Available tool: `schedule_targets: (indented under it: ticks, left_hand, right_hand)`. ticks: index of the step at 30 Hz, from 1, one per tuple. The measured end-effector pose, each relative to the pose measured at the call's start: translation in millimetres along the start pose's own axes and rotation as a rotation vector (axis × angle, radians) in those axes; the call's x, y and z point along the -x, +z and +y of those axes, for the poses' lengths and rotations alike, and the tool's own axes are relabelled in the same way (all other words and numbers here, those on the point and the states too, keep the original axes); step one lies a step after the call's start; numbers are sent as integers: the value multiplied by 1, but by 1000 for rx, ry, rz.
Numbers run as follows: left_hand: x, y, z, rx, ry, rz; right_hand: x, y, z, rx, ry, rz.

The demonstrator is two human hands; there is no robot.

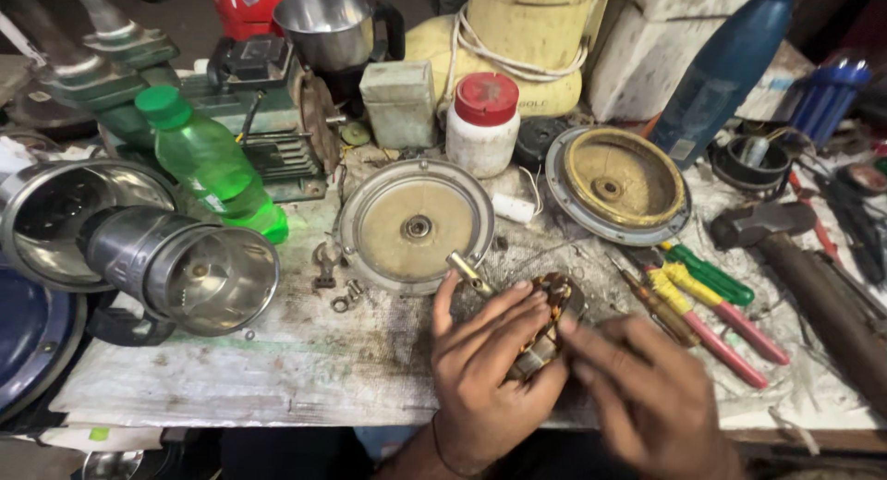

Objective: The person uses a metal file to smooth the surface of a motor armature held in the left hand. After filing, the person inspects the armature by rotating it and checking the commutator segments.

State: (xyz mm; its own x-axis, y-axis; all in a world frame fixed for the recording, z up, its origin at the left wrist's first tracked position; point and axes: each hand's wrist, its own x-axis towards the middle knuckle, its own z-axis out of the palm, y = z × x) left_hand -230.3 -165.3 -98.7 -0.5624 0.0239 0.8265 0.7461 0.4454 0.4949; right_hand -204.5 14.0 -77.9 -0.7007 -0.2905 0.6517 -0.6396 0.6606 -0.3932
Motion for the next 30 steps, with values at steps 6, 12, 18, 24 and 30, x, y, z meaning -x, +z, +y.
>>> schedule_targets:
  ticks: [6,12,18,24,30]
  left_hand:
    - [1,5,4,-20,-3,-1]
    - [-1,5,8,-15,5,23]
    - [1,9,10,-29,23,23]
    - [5,10,7,-29,13,38]
    - [2,11,4,-5,53,54]
  right_hand:
    - [1,-1,-8,147,-93,14]
    - [5,-1,-7,178,-33,79]
    - [7,-3,-6,179,25,68]
    - [7,0,-9,255,-43,82]
    - [15,-8,12,451,-137,122]
